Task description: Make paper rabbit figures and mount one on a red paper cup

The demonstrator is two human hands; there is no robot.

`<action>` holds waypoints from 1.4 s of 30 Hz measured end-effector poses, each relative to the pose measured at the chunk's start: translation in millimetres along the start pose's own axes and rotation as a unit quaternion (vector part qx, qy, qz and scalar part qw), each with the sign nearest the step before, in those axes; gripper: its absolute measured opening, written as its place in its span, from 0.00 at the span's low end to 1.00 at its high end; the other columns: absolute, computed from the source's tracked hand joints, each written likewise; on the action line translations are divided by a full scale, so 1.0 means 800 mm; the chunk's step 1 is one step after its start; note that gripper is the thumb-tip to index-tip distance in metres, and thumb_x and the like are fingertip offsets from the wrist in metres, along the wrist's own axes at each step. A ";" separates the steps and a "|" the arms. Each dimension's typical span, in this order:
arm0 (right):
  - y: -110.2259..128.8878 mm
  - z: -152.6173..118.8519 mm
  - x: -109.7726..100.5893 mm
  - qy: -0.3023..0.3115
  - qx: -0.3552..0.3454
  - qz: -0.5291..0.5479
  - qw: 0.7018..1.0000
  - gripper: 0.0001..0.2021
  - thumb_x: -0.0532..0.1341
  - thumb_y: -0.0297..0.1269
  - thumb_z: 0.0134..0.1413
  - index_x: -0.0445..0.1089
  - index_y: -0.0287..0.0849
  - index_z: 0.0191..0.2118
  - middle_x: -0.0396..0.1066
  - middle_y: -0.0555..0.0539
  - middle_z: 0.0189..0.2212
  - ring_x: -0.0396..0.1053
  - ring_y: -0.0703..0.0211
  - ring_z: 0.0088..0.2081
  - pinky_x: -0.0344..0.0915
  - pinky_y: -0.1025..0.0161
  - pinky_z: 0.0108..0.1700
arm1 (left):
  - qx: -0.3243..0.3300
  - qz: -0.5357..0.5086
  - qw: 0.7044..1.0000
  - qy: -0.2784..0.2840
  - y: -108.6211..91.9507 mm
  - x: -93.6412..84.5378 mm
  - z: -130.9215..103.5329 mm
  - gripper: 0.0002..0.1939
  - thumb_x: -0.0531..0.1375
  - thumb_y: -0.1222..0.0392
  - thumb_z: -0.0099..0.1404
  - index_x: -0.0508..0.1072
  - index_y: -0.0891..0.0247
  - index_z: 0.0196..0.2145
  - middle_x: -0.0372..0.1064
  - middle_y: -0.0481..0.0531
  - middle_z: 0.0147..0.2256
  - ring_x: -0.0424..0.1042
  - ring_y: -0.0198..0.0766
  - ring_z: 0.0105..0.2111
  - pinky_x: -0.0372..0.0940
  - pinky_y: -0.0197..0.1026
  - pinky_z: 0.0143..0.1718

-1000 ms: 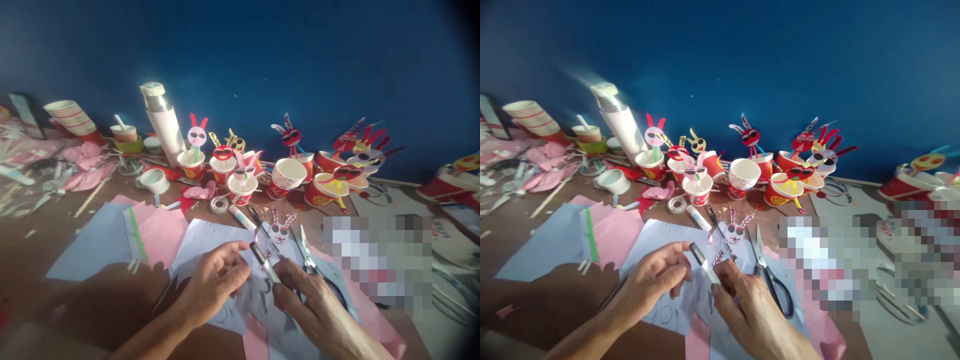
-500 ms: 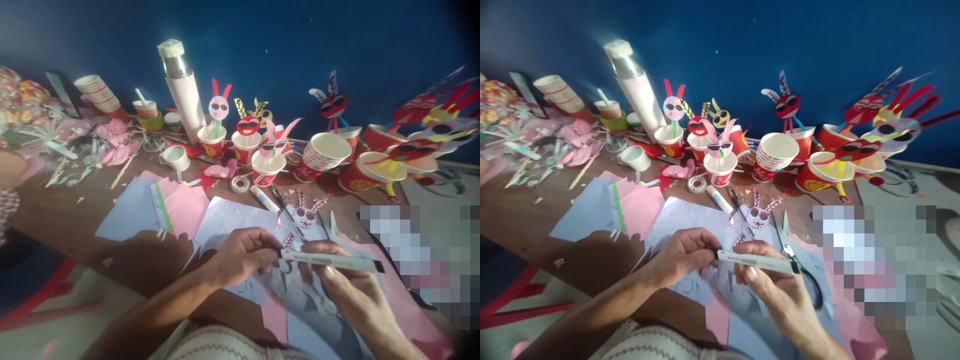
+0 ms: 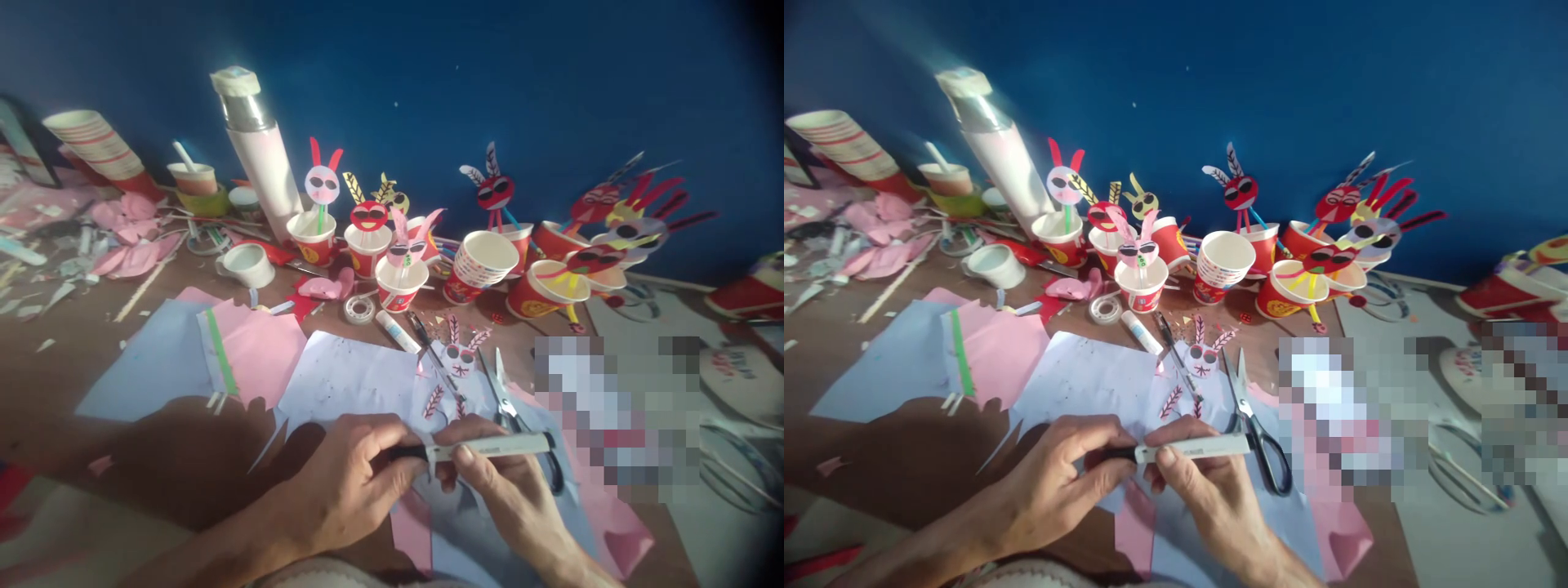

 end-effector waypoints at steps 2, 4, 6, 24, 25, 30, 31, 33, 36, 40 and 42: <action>0.003 -0.004 0.000 -0.004 0.002 -0.004 1.000 0.11 0.59 0.50 0.53 0.73 0.52 0.34 0.71 0.50 0.22 0.70 0.58 0.24 0.71 0.62 0.27 | 0.004 0.012 1.000 0.011 -0.006 -0.002 -0.004 0.14 0.54 0.67 0.62 0.78 0.58 0.38 0.76 0.48 0.32 0.73 0.36 0.31 0.64 0.34 0.34; 0.007 -0.009 0.000 -0.011 0.002 -0.009 1.000 0.11 0.58 0.50 0.54 0.73 0.51 0.34 0.72 0.50 0.22 0.71 0.58 0.24 0.71 0.62 0.27 | -0.003 0.038 0.999 0.038 -0.016 -0.007 -0.007 0.14 0.53 0.68 0.63 0.77 0.57 0.39 0.76 0.48 0.32 0.73 0.37 0.32 0.63 0.34 0.35; 0.012 -0.014 -0.001 -0.017 0.003 -0.014 1.000 0.10 0.60 0.48 0.54 0.74 0.50 0.34 0.72 0.50 0.21 0.71 0.59 0.25 0.70 0.64 0.27 | -0.009 0.066 0.996 0.067 -0.026 -0.012 -0.008 0.15 0.53 0.68 0.64 0.77 0.57 0.40 0.75 0.49 0.32 0.72 0.37 0.32 0.62 0.34 0.35; 0.038 0.005 -0.080 -0.263 -0.092 -0.228 0.933 0.10 0.59 0.41 0.55 0.70 0.45 0.42 0.71 0.49 0.29 0.69 0.59 0.30 0.66 0.64 0.32 | -0.059 0.148 0.969 -0.190 0.032 -0.049 -0.065 0.09 0.57 0.60 0.62 0.75 0.57 0.38 0.74 0.48 0.30 0.72 0.34 0.29 0.65 0.30 0.31; 0.037 0.004 -0.076 -0.247 -0.091 -0.245 0.933 0.11 0.59 0.42 0.55 0.70 0.46 0.42 0.72 0.48 0.30 0.70 0.58 0.31 0.67 0.65 0.33 | -0.052 0.159 0.969 -0.182 0.033 -0.053 -0.070 0.09 0.55 0.61 0.62 0.75 0.58 0.37 0.73 0.47 0.28 0.71 0.33 0.28 0.65 0.30 0.30; 0.021 -0.015 -0.064 -0.117 -0.100 -0.323 0.934 0.14 0.54 0.49 0.57 0.70 0.50 0.42 0.74 0.49 0.32 0.71 0.57 0.33 0.67 0.67 0.32 | -0.060 0.168 0.968 -0.178 0.042 -0.050 -0.094 0.11 0.51 0.64 0.64 0.70 0.62 0.27 0.68 0.47 0.24 0.66 0.30 0.24 0.61 0.30 0.28; 0.017 -0.020 -0.061 -0.076 -0.086 -0.324 0.939 0.16 0.53 0.52 0.57 0.71 0.51 0.41 0.74 0.49 0.32 0.72 0.55 0.33 0.68 0.67 0.31 | -0.070 0.158 0.970 -0.171 0.044 -0.046 -0.098 0.12 0.51 0.64 0.65 0.68 0.63 0.25 0.66 0.46 0.23 0.64 0.30 0.24 0.60 0.31 0.27; 0.009 -0.028 -0.052 0.009 -0.049 -0.292 0.955 0.22 0.50 0.59 0.55 0.73 0.51 0.40 0.73 0.48 0.30 0.72 0.53 0.34 0.68 0.65 0.32 | -0.097 0.116 0.977 -0.150 0.048 -0.038 -0.103 0.14 0.51 0.63 0.64 0.66 0.63 0.22 0.62 0.46 0.21 0.62 0.30 0.23 0.59 0.31 0.26; 0.001 -0.034 -0.025 0.141 0.013 -0.176 0.974 0.29 0.46 0.64 0.53 0.75 0.49 0.36 0.68 0.48 0.20 0.69 0.55 0.27 0.67 0.62 0.30 | -0.145 0.027 0.983 -0.109 0.050 -0.027 -0.103 0.04 0.56 0.61 0.61 0.71 0.63 0.32 0.63 0.47 0.26 0.64 0.32 0.27 0.60 0.33 0.29; -0.004 -0.031 0.008 0.212 0.087 -0.037 0.973 0.22 0.50 0.55 0.57 0.74 0.44 0.33 0.65 0.49 0.19 0.64 0.62 0.22 0.62 0.65 0.26 | -0.139 -0.045 0.989 0.022 0.044 -0.015 -0.094 0.18 0.60 0.57 0.60 0.69 0.59 0.48 0.66 0.50 0.35 0.64 0.33 0.30 0.60 0.33 0.28; -0.007 -0.029 0.016 0.198 0.112 0.018 0.974 0.18 0.53 0.51 0.58 0.74 0.43 0.35 0.65 0.50 0.18 0.63 0.64 0.22 0.61 0.66 0.27 | -0.092 -0.018 0.993 0.069 0.039 -0.012 -0.089 0.14 0.58 0.56 0.62 0.72 0.59 0.45 0.67 0.50 0.33 0.63 0.33 0.29 0.59 0.33 0.29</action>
Point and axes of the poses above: each hand's wrist, its own z-axis towards the middle knuckle, its own x-axis out of the palm, y = z × x, the point moved 2 cm from there along z, towards the middle knuckle
